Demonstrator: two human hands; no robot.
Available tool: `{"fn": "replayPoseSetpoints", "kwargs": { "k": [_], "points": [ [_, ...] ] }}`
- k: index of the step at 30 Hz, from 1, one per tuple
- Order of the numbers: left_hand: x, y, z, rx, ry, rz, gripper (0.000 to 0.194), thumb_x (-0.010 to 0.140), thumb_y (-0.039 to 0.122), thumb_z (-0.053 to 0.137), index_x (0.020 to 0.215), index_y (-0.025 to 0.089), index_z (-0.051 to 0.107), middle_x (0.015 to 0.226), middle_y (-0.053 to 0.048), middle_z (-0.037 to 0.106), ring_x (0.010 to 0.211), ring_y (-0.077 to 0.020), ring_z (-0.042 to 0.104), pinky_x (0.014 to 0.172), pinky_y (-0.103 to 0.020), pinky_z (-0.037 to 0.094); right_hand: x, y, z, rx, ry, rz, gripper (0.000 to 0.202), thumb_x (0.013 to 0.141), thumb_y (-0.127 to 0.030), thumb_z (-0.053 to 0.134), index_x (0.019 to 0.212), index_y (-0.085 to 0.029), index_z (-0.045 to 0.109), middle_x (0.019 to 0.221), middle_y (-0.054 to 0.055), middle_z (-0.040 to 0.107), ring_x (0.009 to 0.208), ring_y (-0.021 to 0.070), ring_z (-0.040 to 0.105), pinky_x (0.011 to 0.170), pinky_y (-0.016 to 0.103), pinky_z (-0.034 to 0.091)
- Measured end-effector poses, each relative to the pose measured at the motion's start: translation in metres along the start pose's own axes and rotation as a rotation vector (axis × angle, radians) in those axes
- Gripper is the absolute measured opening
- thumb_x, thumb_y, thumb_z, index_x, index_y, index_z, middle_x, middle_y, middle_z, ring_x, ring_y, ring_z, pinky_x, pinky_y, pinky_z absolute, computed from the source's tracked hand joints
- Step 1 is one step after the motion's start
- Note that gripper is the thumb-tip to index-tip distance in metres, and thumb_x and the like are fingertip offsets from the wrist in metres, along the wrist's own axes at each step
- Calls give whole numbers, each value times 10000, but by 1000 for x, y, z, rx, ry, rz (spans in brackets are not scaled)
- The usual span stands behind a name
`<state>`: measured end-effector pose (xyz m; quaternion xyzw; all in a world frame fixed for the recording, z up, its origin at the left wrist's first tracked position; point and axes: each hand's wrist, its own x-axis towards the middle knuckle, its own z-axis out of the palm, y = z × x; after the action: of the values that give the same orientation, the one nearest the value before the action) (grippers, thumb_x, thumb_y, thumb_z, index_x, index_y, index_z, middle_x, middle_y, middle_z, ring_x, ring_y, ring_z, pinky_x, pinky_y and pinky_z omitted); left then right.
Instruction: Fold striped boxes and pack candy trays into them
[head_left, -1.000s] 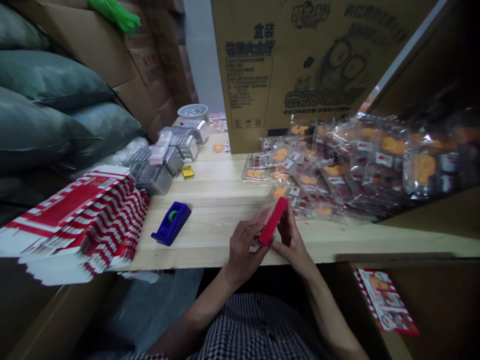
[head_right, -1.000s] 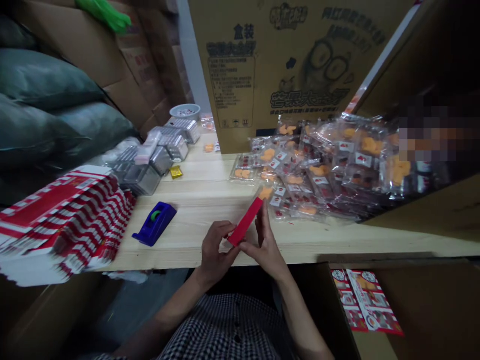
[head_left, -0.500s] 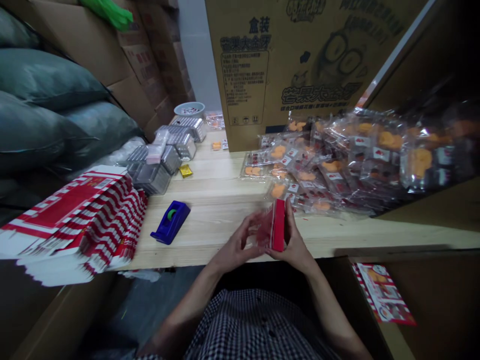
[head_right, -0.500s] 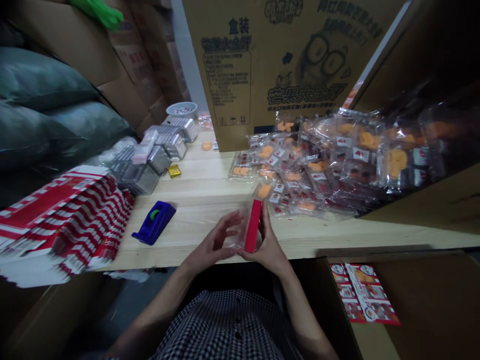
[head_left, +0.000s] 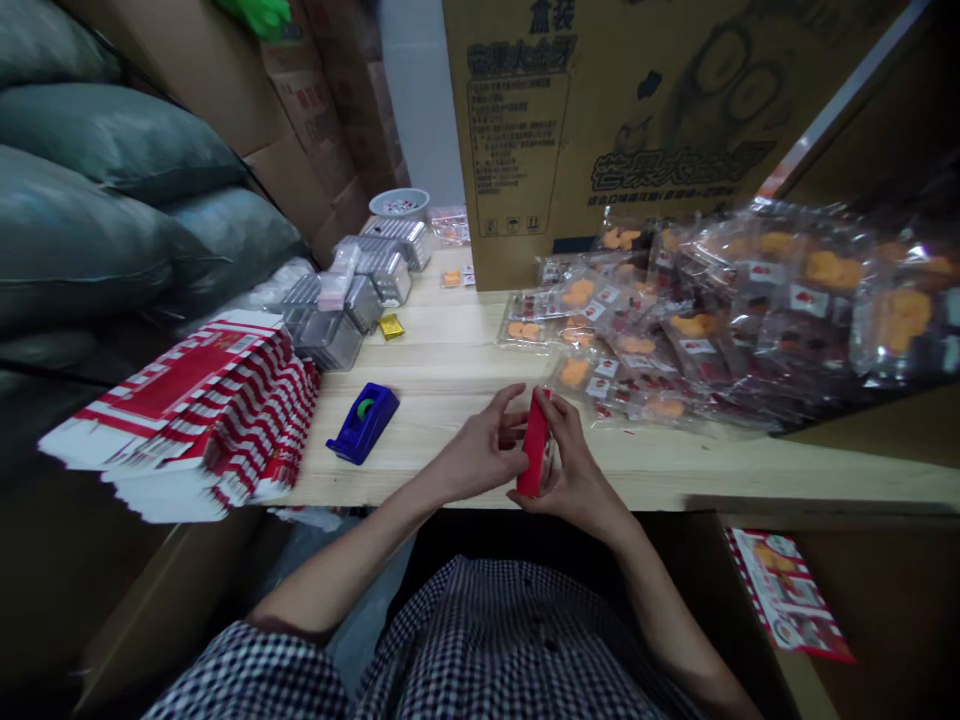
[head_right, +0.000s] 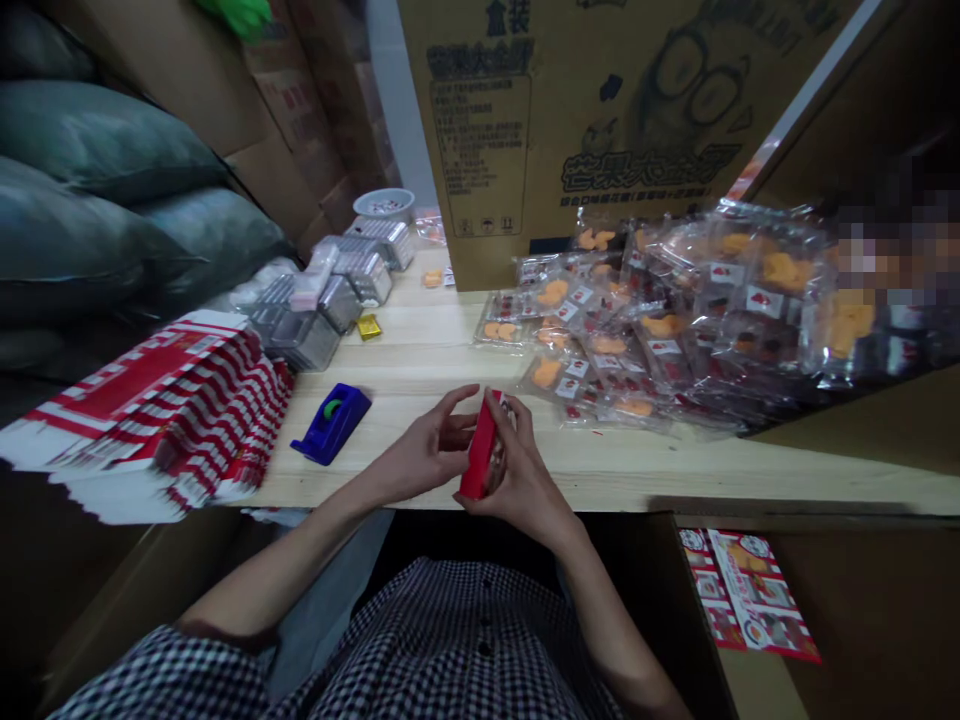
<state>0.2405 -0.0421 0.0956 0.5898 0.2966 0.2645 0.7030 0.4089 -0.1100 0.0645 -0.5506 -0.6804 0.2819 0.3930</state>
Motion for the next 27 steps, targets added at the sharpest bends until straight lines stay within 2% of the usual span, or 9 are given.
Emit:
{"fn": "replayPoseSetpoints", "kwargs": {
  "k": [3, 6, 9, 14, 21, 27],
  "points": [
    [-4, 6, -11, 3, -13, -9, 692, 778, 121, 685, 1421, 200, 441, 1106, -141, 732, 955, -236, 721, 827, -375, 571, 4, -5, 8, -62, -15, -30, 1197, 590, -247, 831, 1569, -338, 148, 1585, 95, 120, 1485, 325, 231, 1159, 458, 344],
    [-8, 5, -22, 69, -41, -25, 388, 785, 148, 670, 1173, 146, 667, 981, -103, 764, 898, -211, 728, 809, -318, 560, 5, -6, 13, -104, -58, -56, 1171, 595, -253, 823, 1566, -323, 173, 1582, 103, 128, 1488, 328, 215, 1161, 462, 336],
    [-13, -4, -28, 189, -7, -49, 205, 773, 163, 660, 953, 132, 754, 882, -76, 771, 779, -186, 721, 717, -269, 546, 3, -3, 17, -132, -89, -50, 1089, 599, -239, 790, 1542, -313, 250, 1585, 109, 137, 1471, 340, 259, 1134, 461, 371],
    [-18, -26, -25, 237, 101, -5, 187, 788, 179, 634, 899, 137, 778, 792, -50, 760, 708, -174, 695, 645, -246, 524, -1, 2, 20, -222, -93, -65, 922, 603, -212, 748, 1456, -272, 402, 1581, 131, 172, 1454, 348, 291, 1119, 472, 379],
    [-31, -55, -21, -49, 171, -79, 172, 770, 239, 693, 866, 126, 780, 785, -54, 759, 722, -172, 706, 741, -288, 569, -1, 10, 18, -282, -248, -103, 900, 604, -179, 732, 1440, -297, 420, 1594, 116, 142, 1478, 377, 216, 1137, 542, 335],
    [-47, -91, -16, -30, 326, -59, 125, 753, 170, 658, 819, 120, 752, 753, -27, 741, 662, -131, 679, 663, -224, 536, -6, 19, 30, -268, -360, -169, 941, 597, -145, 738, 1459, -306, 396, 1601, 113, 116, 1491, 395, 150, 1150, 567, 304]
  ]
}}
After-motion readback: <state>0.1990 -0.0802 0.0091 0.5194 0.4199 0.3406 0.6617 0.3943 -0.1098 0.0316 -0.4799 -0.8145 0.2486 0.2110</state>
